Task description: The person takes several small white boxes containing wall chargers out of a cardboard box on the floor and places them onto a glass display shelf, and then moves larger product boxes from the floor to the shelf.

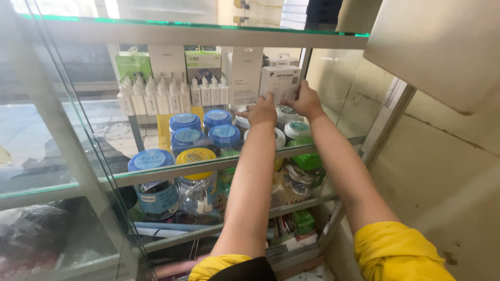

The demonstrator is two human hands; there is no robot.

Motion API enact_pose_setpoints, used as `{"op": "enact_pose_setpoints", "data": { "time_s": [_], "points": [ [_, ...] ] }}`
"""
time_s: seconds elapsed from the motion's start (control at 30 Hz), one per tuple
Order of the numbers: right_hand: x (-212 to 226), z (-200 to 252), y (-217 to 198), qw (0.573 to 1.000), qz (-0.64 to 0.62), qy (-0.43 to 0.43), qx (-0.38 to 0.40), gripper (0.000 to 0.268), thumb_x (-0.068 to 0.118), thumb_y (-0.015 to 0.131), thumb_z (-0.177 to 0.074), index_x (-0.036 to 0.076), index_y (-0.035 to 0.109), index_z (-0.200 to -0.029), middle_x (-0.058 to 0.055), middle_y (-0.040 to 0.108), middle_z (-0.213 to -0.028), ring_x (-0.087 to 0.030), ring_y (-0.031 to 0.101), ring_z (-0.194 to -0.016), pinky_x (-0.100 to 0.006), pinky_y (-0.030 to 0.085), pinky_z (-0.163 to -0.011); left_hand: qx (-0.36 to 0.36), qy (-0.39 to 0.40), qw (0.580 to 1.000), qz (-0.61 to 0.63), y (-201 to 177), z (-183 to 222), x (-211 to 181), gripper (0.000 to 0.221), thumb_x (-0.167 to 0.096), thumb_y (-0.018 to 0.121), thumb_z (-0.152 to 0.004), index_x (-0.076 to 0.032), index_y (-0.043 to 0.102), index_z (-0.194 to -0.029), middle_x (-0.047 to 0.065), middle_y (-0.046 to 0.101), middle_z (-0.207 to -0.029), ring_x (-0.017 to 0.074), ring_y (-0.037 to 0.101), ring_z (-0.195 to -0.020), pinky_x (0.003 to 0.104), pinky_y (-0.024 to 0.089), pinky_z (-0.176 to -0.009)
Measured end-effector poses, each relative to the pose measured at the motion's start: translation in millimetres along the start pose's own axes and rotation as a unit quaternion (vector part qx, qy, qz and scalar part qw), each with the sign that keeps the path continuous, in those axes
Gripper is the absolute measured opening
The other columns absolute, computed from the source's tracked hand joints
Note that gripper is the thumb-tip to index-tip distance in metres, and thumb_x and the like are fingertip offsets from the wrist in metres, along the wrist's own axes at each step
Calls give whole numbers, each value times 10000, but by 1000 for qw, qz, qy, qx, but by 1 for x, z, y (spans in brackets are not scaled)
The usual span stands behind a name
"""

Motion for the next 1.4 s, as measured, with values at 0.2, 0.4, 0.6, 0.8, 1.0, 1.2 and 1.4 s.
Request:
{"op": "enact_pose_setpoints", "data": {
  "time_s": [0.2, 0.4, 0.6, 0.8, 1.0, 1.2, 1.4],
  "points": [
    [-19, -4, 14, 997, -2, -7, 83, 698, 451, 947, -711, 26, 553, -1099, -190, 718, -937, -311, 722, -853, -402, 571, -798, 28, -10, 999, -15, 3, -4, -2, 513, -239, 414, -1027, -299, 347, -1532, 73, 341, -1625, 564, 311, -1447, 886, 19, -1063],
    [-20, -5, 16, 993, -30, 1, 118, 734, 478, 935, -692, 31, 545, -1125, -174, 723, -945, -264, 723, -852, -377, 577, -793, 37, -21, 999, -34, 13, -10, 1, 520, -237, 393, -1025, -285, 322, -1538, 43, 211, -1686, 520, 273, -1476, 886, -17, -1056],
    [-17, -5, 17, 986, -97, -14, 137, 781, 513, 932, -675, 23, 522, -1126, -156, 708, -974, -242, 724, -880, -365, 588, -777, 28, -36, 999, -4, 13, -11, 1, 466, -293, 391, -1049, -326, 383, -1514, 173, 253, -1656, 550, 276, -1481, 869, -23, -1075],
    [-6, -5, 8, 989, 90, -11, 118, 613, 499, 929, -605, 28, 759, -957, -166, 763, -920, -311, 741, -862, -394, 578, -828, 56, -52, 997, -5, 13, -5, -2, 486, -319, 408, -1043, -385, 373, -1523, 231, 167, -1630, 553, 205, -1508, 846, -28, -1115],
    [-18, -4, 29, 985, 108, -31, 132, 501, 405, 895, -689, 42, 766, -1010, -181, 757, -949, -361, 712, -919, -452, 553, -850, 26, -109, 992, -62, 2, 10, 4, 565, -342, 516, -1004, -282, 367, -1545, 242, 83, -1663, 578, 156, -1496, 685, 78, -1176],
    [-18, 28, 45, 959, 213, 99, 160, 368, 179, 568, -1014, -43, 595, -1306, -343, 697, -1152, -455, 688, -1097, -491, 547, -941, 54, -131, 986, -92, 1, 41, 20, 652, -393, 534, -999, -186, 336, -1584, 234, 207, -1651, 507, 148, -1527, 618, 144, -1203],
    [54, 123, -31, 954, 191, 151, 173, 377, 269, 535, -1033, 103, 559, -1370, -308, 579, -1313, -465, 608, -1192, -521, 513, -988, -12, -33, 994, -100, -37, 140, 37, 628, -563, 508, -1016, -183, 452, -1512, 215, 351, -1627, 392, 284, -1533, 520, 249, -1223]
  ]
}}
Point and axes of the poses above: each hand's wrist, its own z-axis away from the middle knuckle, its own y-axis out of the palm, x = y × z, the point moved 7 cm from there along -z, towards the middle knuckle
